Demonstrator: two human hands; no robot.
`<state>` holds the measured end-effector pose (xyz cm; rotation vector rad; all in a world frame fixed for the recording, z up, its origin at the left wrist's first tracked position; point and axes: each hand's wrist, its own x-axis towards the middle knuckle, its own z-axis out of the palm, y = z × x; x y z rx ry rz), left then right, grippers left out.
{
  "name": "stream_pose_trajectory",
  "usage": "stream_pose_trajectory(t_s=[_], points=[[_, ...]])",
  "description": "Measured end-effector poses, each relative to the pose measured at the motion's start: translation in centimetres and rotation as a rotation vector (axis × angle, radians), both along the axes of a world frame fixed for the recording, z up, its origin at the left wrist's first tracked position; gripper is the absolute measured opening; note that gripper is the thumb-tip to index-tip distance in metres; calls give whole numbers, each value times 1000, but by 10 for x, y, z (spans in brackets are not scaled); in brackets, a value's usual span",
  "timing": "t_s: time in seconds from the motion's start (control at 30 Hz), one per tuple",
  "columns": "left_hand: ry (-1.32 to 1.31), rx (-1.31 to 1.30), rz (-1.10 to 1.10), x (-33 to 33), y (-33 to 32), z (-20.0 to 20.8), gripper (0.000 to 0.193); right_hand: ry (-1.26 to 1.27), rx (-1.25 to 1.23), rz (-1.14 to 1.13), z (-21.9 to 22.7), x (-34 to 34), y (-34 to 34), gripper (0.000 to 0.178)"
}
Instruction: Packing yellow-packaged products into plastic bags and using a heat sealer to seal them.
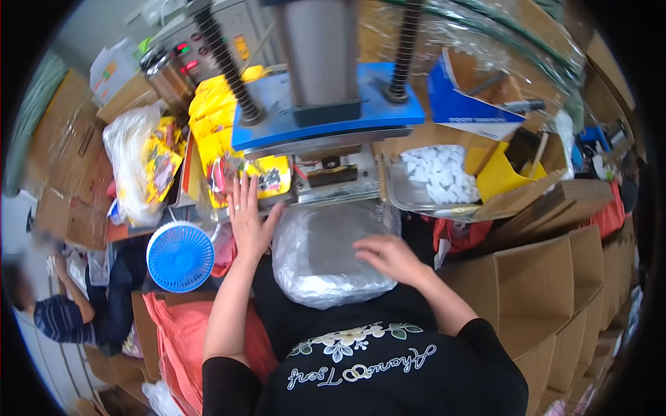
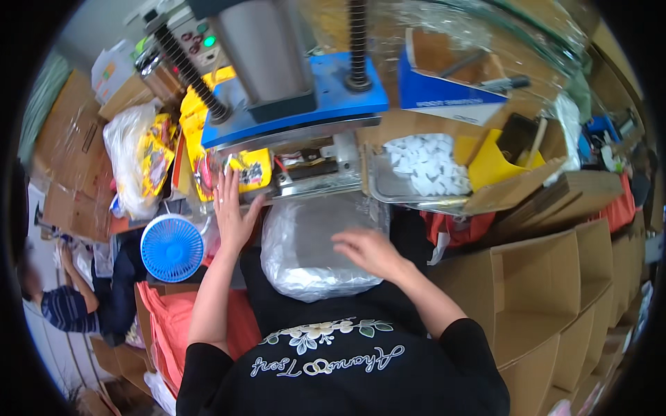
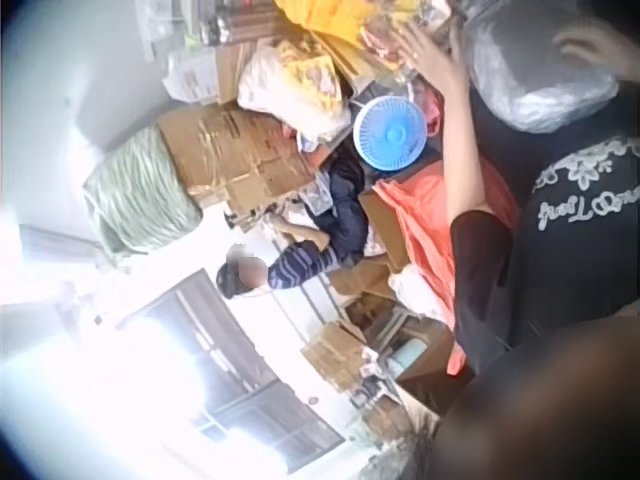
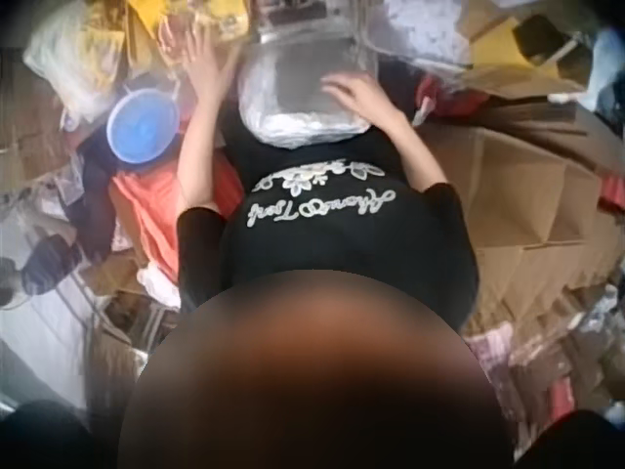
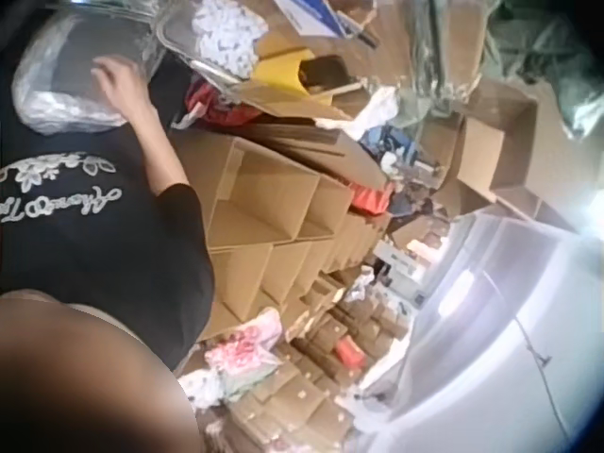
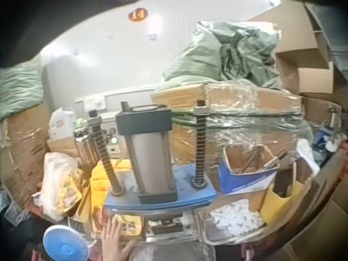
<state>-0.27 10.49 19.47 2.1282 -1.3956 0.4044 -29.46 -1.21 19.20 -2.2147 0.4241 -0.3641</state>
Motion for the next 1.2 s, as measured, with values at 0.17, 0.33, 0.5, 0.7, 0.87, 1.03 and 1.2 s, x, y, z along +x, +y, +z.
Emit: stream_pose_trajectory(t_s=[0.17,0.33,0.5,0.7,0.87,1.03,1.2], points=[[-32,-66,-126,-4,23,-29,53,-250,-229,-594,48,-36,-51,15],[-8,-170,-83,-10,14,-15,36,57,-590,-774,40,-37,-100,17],[130,-324,-46,-20,20,7,13,111,-686,-723,18,-16,-106,15],[1087,-426,-226,-79,26,39,15,-31,-655,-631,30,-20,-92,25],[1289,-248,-230,-90,17,-5,15,-202,-216,-495,63,3,-57,24],[1164,-167,-222,-108,13,-34,15,-152,-102,-302,76,23,-26,23],[1090,-53,-389,-108,12,-39,17,-55,267,-208,57,38,-23,22]])
